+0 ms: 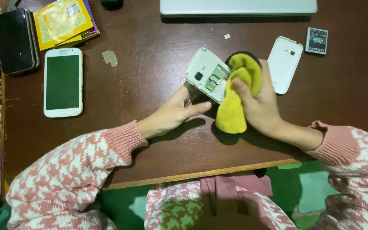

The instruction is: The person holds a small white smartphone with its back cover removed and inserts a battery into the compartment, pressing it into place. They then align the back cover and press it closed along the edges, before setting the phone down and stacking it with other phones on the desk.

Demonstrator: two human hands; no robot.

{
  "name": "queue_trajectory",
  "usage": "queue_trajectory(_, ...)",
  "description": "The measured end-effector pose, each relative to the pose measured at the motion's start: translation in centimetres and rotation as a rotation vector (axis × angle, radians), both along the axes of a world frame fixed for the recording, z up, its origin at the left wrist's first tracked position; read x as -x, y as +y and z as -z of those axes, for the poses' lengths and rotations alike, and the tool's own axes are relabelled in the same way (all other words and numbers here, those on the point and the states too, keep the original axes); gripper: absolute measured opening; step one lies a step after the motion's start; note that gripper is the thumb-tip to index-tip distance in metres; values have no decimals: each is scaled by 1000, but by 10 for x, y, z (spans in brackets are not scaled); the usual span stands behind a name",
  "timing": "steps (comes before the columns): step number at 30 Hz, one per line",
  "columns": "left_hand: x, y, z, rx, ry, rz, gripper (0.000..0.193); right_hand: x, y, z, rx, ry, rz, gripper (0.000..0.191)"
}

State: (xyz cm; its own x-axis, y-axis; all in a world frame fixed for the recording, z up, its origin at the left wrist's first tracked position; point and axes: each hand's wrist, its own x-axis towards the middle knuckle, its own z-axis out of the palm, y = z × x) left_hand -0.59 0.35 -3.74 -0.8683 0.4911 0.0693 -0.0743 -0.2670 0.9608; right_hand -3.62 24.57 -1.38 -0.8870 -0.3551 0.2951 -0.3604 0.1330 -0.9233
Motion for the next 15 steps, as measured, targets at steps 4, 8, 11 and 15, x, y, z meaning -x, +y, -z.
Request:
queue_trajectory(4, 1, -2, 6, -203, -211, -100, 59, -1, -2, -6, -81, 101, -153, 51)
queue_trajectory(8, 2, -4, 1, -282, -228, -147, 57, 6, 7, -14, -165, 58, -75, 48)
queue_trajectory(11, 6, -4, -8, -301, -311, -171, 54, 13, 18, -20, -151, -7, 36, 40)
queue_trajectory(15, 5, -1, -16, -239, -372, -127, 52, 21, 23, -37, -56, 205, 114, 49)
